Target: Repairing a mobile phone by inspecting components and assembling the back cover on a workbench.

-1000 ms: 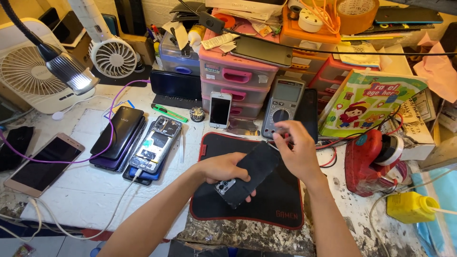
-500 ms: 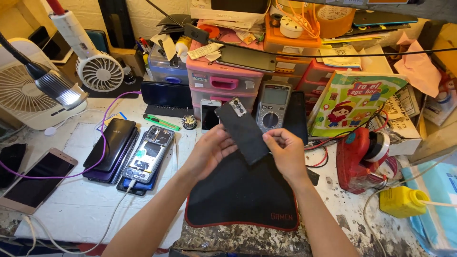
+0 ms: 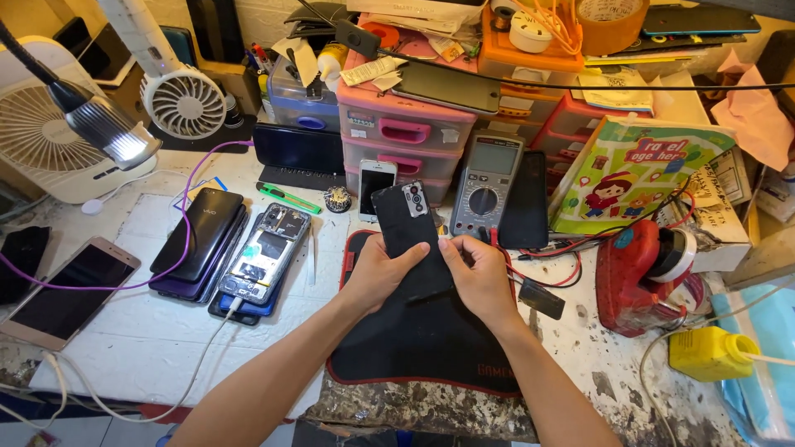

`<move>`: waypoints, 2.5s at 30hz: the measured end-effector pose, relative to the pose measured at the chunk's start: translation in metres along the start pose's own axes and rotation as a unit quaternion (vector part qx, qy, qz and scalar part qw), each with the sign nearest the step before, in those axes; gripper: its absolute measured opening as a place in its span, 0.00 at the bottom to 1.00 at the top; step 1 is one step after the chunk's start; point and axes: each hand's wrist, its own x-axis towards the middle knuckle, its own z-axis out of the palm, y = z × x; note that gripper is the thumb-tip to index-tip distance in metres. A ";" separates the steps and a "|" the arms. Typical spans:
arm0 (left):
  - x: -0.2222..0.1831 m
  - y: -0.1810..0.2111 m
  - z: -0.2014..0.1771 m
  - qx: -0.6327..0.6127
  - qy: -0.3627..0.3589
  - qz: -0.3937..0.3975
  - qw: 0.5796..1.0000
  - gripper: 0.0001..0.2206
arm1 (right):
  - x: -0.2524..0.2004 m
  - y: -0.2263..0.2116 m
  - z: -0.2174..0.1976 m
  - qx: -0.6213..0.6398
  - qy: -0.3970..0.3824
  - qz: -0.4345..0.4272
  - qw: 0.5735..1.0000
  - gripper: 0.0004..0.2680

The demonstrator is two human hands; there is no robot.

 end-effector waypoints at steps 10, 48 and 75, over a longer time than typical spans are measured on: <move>-0.002 -0.003 -0.003 0.015 0.036 0.035 0.999 0.08 | -0.006 -0.007 0.012 0.094 0.023 0.002 0.995 0.09; -0.002 -0.017 -0.005 0.063 0.020 0.067 0.996 0.08 | 0.000 0.008 0.013 0.167 0.028 0.007 0.986 0.09; -0.001 -0.013 -0.024 0.009 0.021 0.040 0.999 0.10 | 0.009 0.056 0.019 0.112 0.007 -0.005 0.994 0.05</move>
